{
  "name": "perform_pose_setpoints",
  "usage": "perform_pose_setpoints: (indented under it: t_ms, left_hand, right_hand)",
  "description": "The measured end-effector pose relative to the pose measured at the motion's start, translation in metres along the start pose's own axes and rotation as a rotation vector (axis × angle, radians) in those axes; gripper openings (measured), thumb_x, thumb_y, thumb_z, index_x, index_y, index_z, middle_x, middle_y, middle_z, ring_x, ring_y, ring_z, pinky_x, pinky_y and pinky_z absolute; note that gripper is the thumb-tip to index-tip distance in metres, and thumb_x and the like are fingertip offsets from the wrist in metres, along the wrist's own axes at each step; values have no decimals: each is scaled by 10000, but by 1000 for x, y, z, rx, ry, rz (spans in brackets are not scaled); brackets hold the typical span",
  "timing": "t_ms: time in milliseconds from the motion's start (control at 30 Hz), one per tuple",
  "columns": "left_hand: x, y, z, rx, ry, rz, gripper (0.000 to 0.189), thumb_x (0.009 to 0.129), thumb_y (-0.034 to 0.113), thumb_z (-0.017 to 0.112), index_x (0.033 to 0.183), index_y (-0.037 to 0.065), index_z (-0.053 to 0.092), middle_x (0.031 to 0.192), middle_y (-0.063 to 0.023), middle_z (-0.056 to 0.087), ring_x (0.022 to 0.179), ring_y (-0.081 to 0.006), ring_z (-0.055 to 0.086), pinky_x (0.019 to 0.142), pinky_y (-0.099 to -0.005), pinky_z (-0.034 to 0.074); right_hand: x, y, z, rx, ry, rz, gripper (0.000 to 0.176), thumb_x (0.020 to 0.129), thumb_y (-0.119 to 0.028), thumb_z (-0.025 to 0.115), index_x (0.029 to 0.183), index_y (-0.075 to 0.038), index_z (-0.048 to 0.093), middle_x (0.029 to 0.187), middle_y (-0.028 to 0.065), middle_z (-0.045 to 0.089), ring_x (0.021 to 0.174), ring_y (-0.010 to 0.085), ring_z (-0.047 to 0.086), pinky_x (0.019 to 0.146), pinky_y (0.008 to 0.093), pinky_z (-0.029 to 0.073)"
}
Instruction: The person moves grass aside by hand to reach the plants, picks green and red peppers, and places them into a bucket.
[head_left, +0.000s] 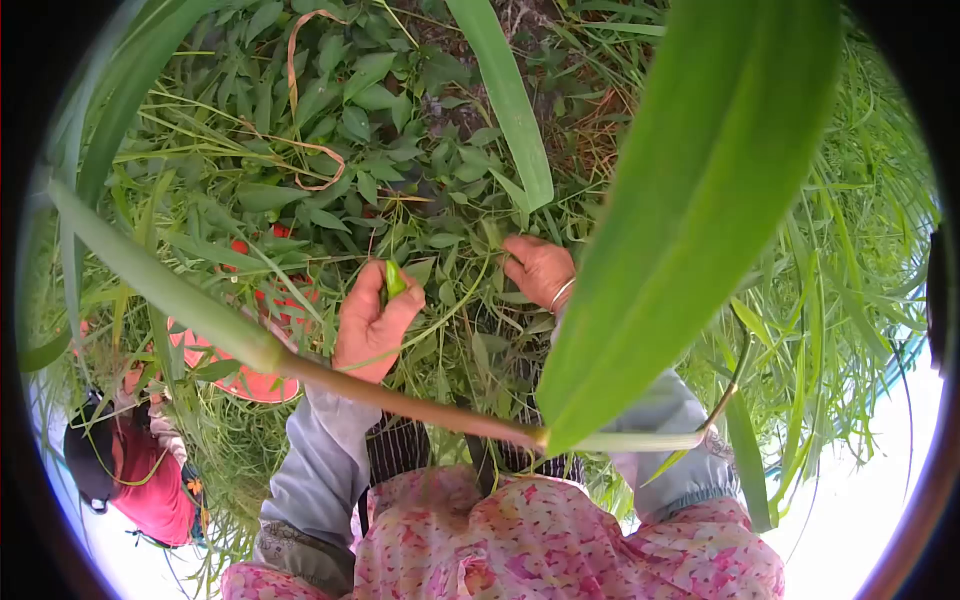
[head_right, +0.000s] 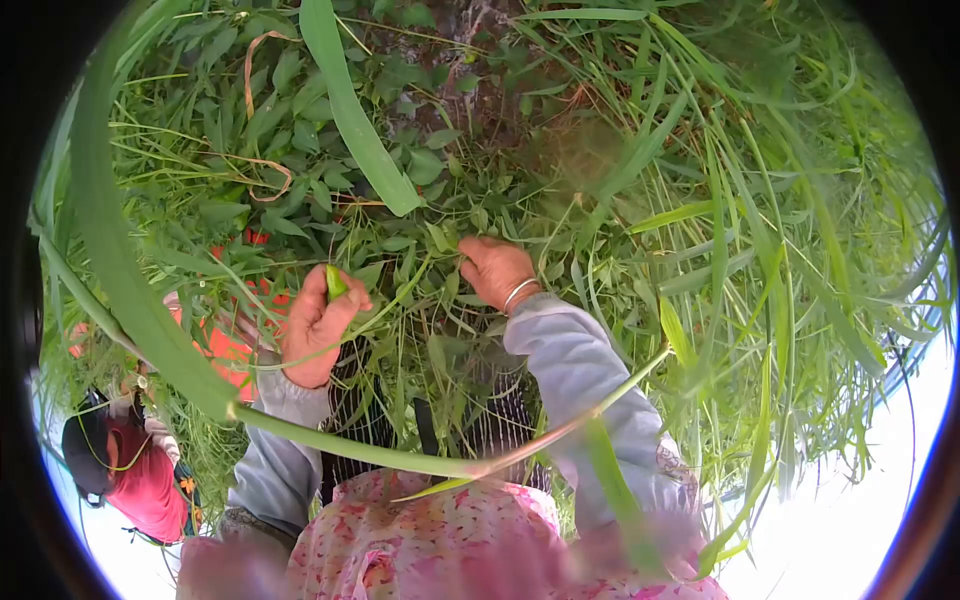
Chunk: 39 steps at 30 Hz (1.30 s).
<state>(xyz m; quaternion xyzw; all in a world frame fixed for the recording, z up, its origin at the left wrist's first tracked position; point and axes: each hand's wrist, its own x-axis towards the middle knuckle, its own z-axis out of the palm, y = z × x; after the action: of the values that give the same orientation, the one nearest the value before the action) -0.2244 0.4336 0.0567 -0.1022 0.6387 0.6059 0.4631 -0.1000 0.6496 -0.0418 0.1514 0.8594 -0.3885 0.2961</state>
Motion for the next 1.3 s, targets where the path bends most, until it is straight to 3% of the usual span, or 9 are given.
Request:
perform_pose_setpoints:
  t_ms: [100,167,367,467,700,933,1067,1167,1300]
  left_hand:
    - [32,22,12,-122,-158,-112,101,817,20,509,911,50,487,827,-20,519,708,-75,453,643,-229,390]
    - [57,-9,28,261,-68,55,224,747,-84,484,936,34,502,808,4,503,703,-60,427,625,-217,382]
    - [100,-75,52,600,-129,152,352,680,-7,569,1026,50,595,934,-87,604,831,-168,558,737,-278,446]
    - [104,-96,60,289,-244,14,223,705,32,598,926,60,592,883,-67,590,792,-149,544,700,-290,440]
    - [76,-50,79,532,18,161,102,765,113,629,843,78,573,651,-19,537,584,-93,474,533,-248,398]
    - [51,-16,83,22,40,144,122,783,77,653,839,30,555,647,19,494,593,-53,419,519,-217,365]
    - [29,29,74,22,-57,141,109,806,61,633,898,35,581,717,9,563,640,-62,523,550,-202,419]
    - [-2,47,55,351,-103,210,123,817,88,632,909,22,584,737,6,586,667,-72,541,583,-204,433]
    - [-59,87,41,458,-162,290,168,823,180,631,940,68,588,747,-46,616,634,-104,553,576,-266,459]
  right_hand:
    - [-1,-14,0,28,40,-13,221,775,-197,607,983,-139,562,900,123,602,802,348,585,689,426,477]
    - [0,-17,2,35,80,-26,223,772,-191,607,983,-137,557,886,119,598,796,343,586,679,423,479]
    - [0,-9,2,87,88,-76,208,763,-185,604,946,-97,562,847,131,581,776,331,589,678,426,482]
    - [0,1,11,52,55,-26,217,783,-262,610,937,-109,588,813,134,602,732,329,594,650,420,482]
    - [3,-5,1,47,76,-8,182,777,-219,598,926,-117,582,837,125,593,767,328,603,665,417,487]
    - [3,-2,-8,24,-61,139,333,825,-276,557,1133,-150,574,964,145,622,852,338,607,747,432,490]
    - [-1,-57,-64,-77,-284,318,690,830,-350,555,1398,-218,187,882,222,628,798,369,621,724,456,479]
    - [-24,-85,-76,-2,75,199,689,834,-348,532,1403,-227,162,952,207,630,821,373,618,715,448,484]
    - [-55,-125,-93,61,333,-107,451,803,-224,591,1240,-183,488,834,183,625,738,311,617,665,402,481]
